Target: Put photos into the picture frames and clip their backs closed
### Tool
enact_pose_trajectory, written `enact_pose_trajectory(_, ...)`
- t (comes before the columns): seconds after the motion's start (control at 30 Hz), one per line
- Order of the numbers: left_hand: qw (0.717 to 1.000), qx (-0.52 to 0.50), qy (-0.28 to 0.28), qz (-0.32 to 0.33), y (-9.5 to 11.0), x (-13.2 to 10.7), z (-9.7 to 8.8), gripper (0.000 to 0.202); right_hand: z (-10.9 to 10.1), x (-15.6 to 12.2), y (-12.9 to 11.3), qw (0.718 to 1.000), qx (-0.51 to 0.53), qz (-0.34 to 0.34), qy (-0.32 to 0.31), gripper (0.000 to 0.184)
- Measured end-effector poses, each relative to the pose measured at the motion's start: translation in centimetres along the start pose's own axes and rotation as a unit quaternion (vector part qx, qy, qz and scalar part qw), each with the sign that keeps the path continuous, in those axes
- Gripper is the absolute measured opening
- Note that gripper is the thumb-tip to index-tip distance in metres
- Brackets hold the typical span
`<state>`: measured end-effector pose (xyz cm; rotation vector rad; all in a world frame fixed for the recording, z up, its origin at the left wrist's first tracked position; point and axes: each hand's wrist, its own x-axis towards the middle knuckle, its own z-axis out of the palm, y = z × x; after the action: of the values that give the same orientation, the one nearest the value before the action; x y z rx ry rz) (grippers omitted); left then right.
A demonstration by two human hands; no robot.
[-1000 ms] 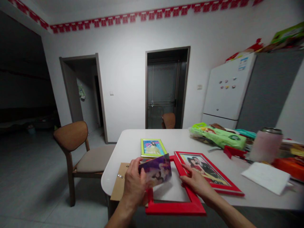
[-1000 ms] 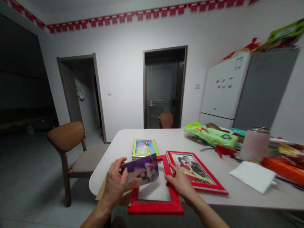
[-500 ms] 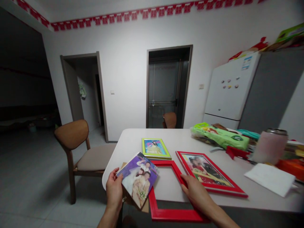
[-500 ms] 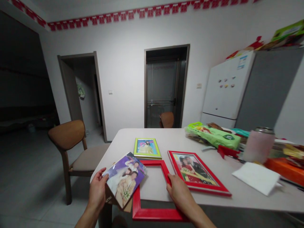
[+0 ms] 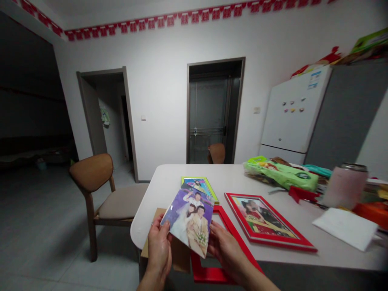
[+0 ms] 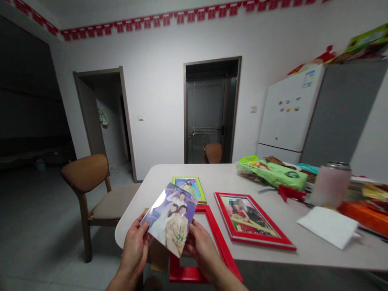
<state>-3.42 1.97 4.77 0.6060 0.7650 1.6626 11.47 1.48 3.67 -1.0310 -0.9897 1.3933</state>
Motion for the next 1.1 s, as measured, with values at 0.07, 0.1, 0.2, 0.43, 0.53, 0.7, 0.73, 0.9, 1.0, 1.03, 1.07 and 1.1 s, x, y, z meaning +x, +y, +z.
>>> enact_pose_trajectory(0.07,0.998,0.008,-0.047,-0.038,-0.1,-0.9,0.6,0.032,-0.2,-0.1,-0.8,0.999,0.037,-0.025,0.021,0.042)
enact_pose_trajectory(0.1,0.995,0.018,-0.079,-0.058,-0.2,-1.4,0.7,0.033,-0.4,-0.1,-1.3,0.998,0.038,-0.036,0.032,0.044)
enact_pose_trajectory(0.2,0.975,0.077,-0.17,-0.124,-0.6,-2.3,1.0,0.033,-1.5,-0.2,-2.4,0.996,0.001,-0.06,0.063,0.047)
enact_pose_trajectory(0.43,0.923,0.232,-0.237,-0.195,-2.0,-2.3,1.3,0.037,-5.8,0.6,-2.8,0.988,-0.13,0.01,0.085,0.028)
enact_pose_trajectory(0.53,0.926,0.292,-0.21,-0.112,-3.0,-1.9,0.7,0.047,-7.3,1.2,-2.6,0.985,-0.157,0.006,0.074,0.026)
enact_pose_trajectory(0.7,0.849,0.462,-0.255,0.021,-3.5,-2.4,-0.1,0.044,-7.8,2.1,-1.7,0.982,-0.183,0.008,0.048,0.027)
enact_pose_trajectory(0.73,0.827,0.494,-0.264,0.037,-3.4,-2.6,-0.1,0.045,-7.7,2.3,-1.6,0.98,-0.192,0.008,0.049,0.027)
enact_pose_trajectory(0.9,0.751,0.587,-0.29,0.086,-2.7,-3.5,0.1,0.046,-7.1,3.3,-1.4,0.977,-0.208,0.001,0.046,0.027)
enact_pose_trajectory(1.0,0.738,0.596,-0.299,0.098,-2.6,-3.5,0.2,0.046,-6.9,3.5,-1.6,0.979,-0.2,-0.014,0.048,0.029)
enact_pose_trajectory(1.03,0.737,0.597,-0.299,0.103,-2.7,-3.6,0.4,0.048,-6.8,3.4,-1.8,0.98,-0.193,-0.022,0.051,0.031)
enact_pose_trajectory(1.07,0.735,0.599,-0.3,0.111,-2.8,-3.6,0.6,0.05,-6.6,3.3,-2.1,0.98,-0.186,-0.035,0.056,0.033)
enact_pose_trajectory(1.1,0.729,0.601,-0.303,0.124,-3.1,-3.6,1.0,0.055,-6.3,3.1,-2.4,0.981,-0.179,-0.052,0.062,0.036)
